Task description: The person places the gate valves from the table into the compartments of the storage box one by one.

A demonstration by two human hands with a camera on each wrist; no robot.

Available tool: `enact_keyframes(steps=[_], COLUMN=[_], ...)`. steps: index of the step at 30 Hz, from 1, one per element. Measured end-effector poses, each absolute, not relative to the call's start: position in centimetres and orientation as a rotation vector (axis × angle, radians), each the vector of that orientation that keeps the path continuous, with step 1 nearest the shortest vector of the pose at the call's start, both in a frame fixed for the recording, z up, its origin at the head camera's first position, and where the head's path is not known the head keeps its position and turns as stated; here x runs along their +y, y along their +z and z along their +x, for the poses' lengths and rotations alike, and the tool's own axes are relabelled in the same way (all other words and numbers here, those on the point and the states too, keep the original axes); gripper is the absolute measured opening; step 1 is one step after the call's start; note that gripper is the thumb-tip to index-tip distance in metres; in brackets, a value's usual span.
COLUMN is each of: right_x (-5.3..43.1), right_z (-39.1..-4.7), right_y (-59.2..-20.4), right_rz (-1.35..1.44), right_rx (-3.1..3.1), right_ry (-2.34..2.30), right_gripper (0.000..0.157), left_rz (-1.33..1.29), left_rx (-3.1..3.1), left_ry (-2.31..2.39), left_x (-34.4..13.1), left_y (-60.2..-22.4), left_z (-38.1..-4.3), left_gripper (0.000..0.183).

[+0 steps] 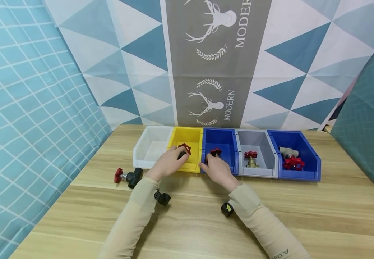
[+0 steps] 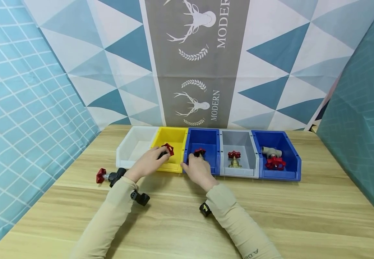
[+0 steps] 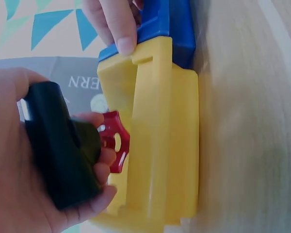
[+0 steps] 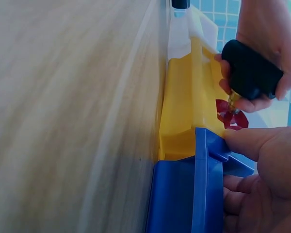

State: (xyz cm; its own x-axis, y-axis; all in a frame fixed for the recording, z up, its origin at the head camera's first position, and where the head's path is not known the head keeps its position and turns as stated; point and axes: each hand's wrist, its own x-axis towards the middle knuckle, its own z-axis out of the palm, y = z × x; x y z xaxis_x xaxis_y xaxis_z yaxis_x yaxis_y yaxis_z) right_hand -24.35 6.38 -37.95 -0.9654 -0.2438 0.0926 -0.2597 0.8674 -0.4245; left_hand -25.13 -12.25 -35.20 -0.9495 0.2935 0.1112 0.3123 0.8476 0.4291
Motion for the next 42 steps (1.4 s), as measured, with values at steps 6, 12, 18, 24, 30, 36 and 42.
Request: enact_keyframes(steps=[6,12,18,24,30,36,42], right_x=[6.4,6.4,6.3,6.3,6.3,6.4,6.4], right_z=[-24.3,-24.3,-24.4,-24.4,-24.4,-24.4,-24.2], right_y=[-38.0,-37.9,-37.8,-37.9,-37.9,-38.0,-37.9], right_rz=[0.398,0.393,0.388,0.392,0.387,0.394,0.413], right_rx=[-3.01,-3.014,-3.013,-3.008,-3.016,-3.012,-2.998], right_ry=[0.696,0.694,0.678,0.653,0.656,0.658,0.672], right_gripper=[0.032,0.032,0.033,0.034,0.034,0.034,0.034], left_rz=[-0.473,-0.448,-0.425,-0.404,-0.366,-0.332,-0.335], left_rx=[-2.97,-2.96,-2.959,-2.984,-2.998,-3.022,-3.067], left_ry=[-0.637,-0.674,-0.683,-0.699,-0.701,-0.673,-0.578], left_x=[-11.0,-10.2,-9.8,-9.7,-9.7,-9.5,-9.4], left_y=[-35.0,-35.1,-35.9,-37.0,-37.8,-38.0,-38.2], left_z=[-25.5,-26.1,-26.9,-27.2,-27.2,-27.2,-27.1], left_gripper=[0.032,0.026,0.025,0.03,0.03,0.037,0.045])
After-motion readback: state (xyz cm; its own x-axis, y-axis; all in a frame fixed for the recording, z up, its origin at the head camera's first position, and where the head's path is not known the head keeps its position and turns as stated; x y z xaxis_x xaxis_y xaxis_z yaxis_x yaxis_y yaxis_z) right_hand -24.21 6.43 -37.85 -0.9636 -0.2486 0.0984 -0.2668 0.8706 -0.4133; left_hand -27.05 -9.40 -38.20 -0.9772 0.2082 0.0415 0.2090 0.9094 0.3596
